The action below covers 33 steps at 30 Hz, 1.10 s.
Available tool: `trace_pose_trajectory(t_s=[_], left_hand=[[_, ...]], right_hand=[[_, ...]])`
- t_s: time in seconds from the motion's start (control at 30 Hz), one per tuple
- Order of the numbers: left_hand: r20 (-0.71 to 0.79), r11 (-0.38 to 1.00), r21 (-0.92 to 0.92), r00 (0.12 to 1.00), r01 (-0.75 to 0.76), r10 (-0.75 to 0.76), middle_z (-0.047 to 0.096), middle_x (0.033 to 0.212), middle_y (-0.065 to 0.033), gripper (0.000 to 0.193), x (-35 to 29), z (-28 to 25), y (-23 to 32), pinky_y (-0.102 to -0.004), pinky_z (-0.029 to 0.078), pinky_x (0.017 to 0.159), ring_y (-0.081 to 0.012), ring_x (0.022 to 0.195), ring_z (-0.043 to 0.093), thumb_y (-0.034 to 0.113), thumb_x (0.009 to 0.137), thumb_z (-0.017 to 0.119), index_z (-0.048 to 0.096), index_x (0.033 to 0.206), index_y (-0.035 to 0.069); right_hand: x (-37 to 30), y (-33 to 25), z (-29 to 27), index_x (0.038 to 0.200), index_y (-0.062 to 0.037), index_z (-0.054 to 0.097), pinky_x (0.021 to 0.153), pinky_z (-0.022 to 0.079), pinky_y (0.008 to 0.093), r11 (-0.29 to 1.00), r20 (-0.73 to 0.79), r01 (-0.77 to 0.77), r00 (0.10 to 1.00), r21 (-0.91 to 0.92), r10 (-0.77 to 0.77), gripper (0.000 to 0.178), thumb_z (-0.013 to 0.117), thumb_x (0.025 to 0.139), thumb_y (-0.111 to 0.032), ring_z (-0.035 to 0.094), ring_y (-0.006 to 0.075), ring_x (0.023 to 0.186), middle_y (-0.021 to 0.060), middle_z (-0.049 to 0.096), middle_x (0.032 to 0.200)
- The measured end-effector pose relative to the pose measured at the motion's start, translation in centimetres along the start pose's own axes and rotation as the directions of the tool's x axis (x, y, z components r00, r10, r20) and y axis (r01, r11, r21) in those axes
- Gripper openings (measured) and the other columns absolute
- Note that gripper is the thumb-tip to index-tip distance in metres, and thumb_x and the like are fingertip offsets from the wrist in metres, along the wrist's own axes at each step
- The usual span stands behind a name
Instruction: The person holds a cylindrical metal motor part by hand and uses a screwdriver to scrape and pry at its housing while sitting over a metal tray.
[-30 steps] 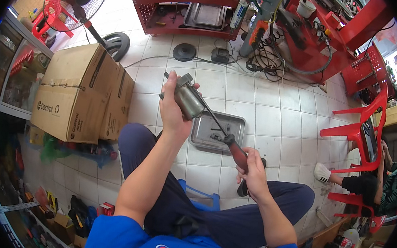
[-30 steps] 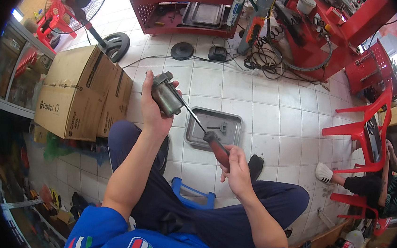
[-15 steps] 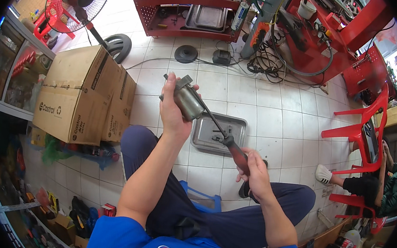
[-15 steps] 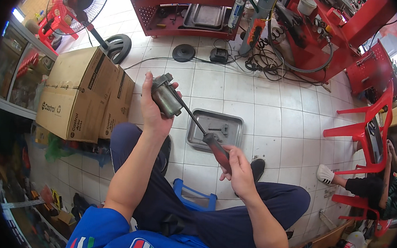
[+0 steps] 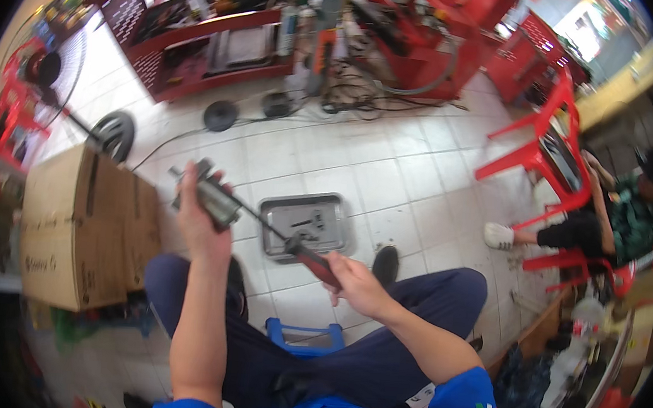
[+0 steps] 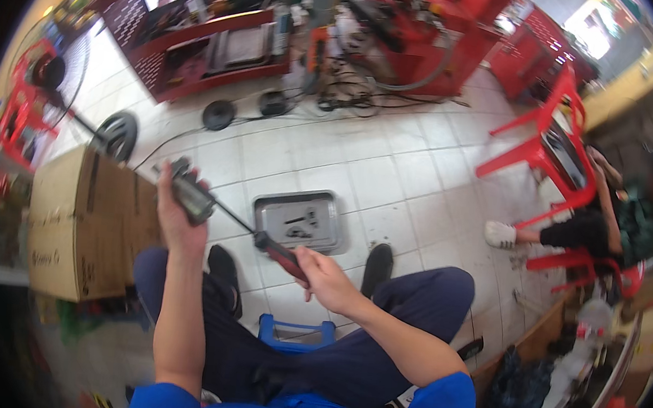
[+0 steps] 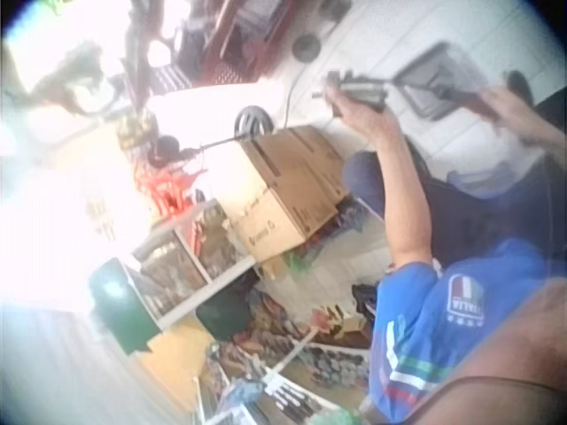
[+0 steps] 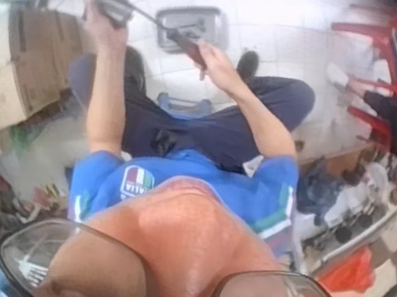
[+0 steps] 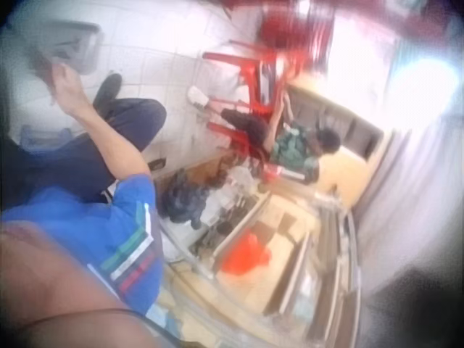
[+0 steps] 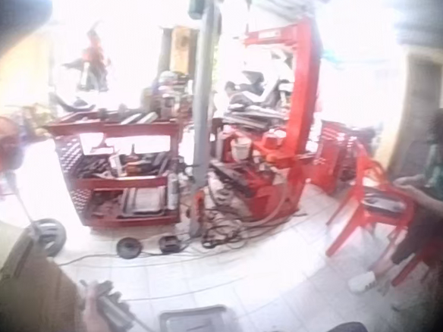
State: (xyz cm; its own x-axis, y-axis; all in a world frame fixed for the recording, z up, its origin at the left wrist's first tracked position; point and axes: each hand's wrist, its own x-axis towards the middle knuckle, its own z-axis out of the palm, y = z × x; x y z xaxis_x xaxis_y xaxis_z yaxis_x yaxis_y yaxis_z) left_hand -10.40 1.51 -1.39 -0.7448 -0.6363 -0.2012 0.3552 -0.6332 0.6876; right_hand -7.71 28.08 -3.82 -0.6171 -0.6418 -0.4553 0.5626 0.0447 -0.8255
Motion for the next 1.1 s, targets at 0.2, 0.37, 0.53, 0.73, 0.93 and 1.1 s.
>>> trace_pose_trajectory(t_s=[0.2,0.37,0.53,0.73,0.93,1.1], left_hand=[[-0.054,0.999,0.029,0.998,0.031,-0.029,0.067,0.103,-0.0020,0.026,-0.1,0.9,0.0,-0.0273,0.054,0.077,-0.0107,0.093,0.063,0.020,0.090,0.073,0.064,0.110,0.006],[-0.048,0.997,0.055,0.998,0.046,-0.043,0.064,0.101,-0.0032,0.026,-0.3,1.0,0.3,-0.0259,0.054,0.076,-0.0108,0.092,0.062,0.016,0.089,0.073,0.064,0.109,0.003],[-0.042,0.996,0.067,0.997,0.065,-0.063,0.065,0.099,-0.0032,0.027,-0.5,0.9,0.0,-0.0246,0.054,0.077,-0.0097,0.090,0.062,0.017,0.090,0.072,0.064,0.112,0.003],[-0.051,0.998,0.053,0.998,0.024,-0.022,0.065,0.096,-0.0046,0.027,-0.4,1.1,0.3,-0.0251,0.054,0.075,-0.0108,0.086,0.062,0.016,0.089,0.072,0.064,0.111,0.003],[-0.015,0.995,0.041,0.996,0.086,-0.086,0.065,0.102,-0.0036,0.025,-0.6,0.8,0.3,-0.0249,0.055,0.077,-0.0098,0.092,0.064,0.016,0.089,0.072,0.063,0.109,0.002],[-0.033,0.997,0.024,0.997,0.075,-0.074,0.066,0.100,-0.0035,0.026,-0.5,0.8,0.6,-0.0249,0.055,0.077,-0.0098,0.091,0.064,0.015,0.089,0.073,0.062,0.109,0.002]], right_hand=[[-1.2,-2.6,0.1,0.129,-0.0069,0.037,0.063,0.049,0.0252,0.946,-0.032,0.240,0.967,-0.217,-0.252,0.047,0.066,0.096,-0.023,0.055,0.0084,0.070,0.0054,0.062,0.087],[-0.7,-1.4,-0.8,0.125,-0.0037,0.048,0.057,0.045,0.0260,0.996,0.029,0.049,0.998,-0.078,-0.047,0.046,0.054,0.101,-0.042,0.052,0.0089,0.065,0.0039,0.058,0.083],[-0.9,-1.5,0.2,0.125,-0.0036,0.049,0.056,0.044,0.0259,0.985,-0.118,0.031,0.992,-0.169,-0.052,0.045,0.051,0.102,-0.043,0.050,0.0082,0.067,0.0022,0.055,0.084],[-1.7,-2.9,0.9,0.122,-0.0019,0.050,0.061,0.046,0.0247,0.943,-0.053,0.306,0.948,-0.130,-0.315,0.040,0.048,0.104,-0.038,0.053,0.0092,0.068,0.0021,0.056,0.085],[0.1,-0.3,-1.2,0.112,-0.0027,0.053,0.059,0.047,0.0247,0.973,-0.010,0.015,1.000,-0.230,-0.018,0.042,0.050,0.103,-0.044,0.054,0.0096,0.067,0.0023,0.056,0.080],[-1.3,-2.4,1.1,0.116,-0.0008,0.054,0.063,0.048,0.0260,0.930,-0.143,0.286,0.936,-0.230,-0.323,0.037,0.053,0.103,-0.035,0.055,0.0101,0.068,0.0047,0.061,0.087]])
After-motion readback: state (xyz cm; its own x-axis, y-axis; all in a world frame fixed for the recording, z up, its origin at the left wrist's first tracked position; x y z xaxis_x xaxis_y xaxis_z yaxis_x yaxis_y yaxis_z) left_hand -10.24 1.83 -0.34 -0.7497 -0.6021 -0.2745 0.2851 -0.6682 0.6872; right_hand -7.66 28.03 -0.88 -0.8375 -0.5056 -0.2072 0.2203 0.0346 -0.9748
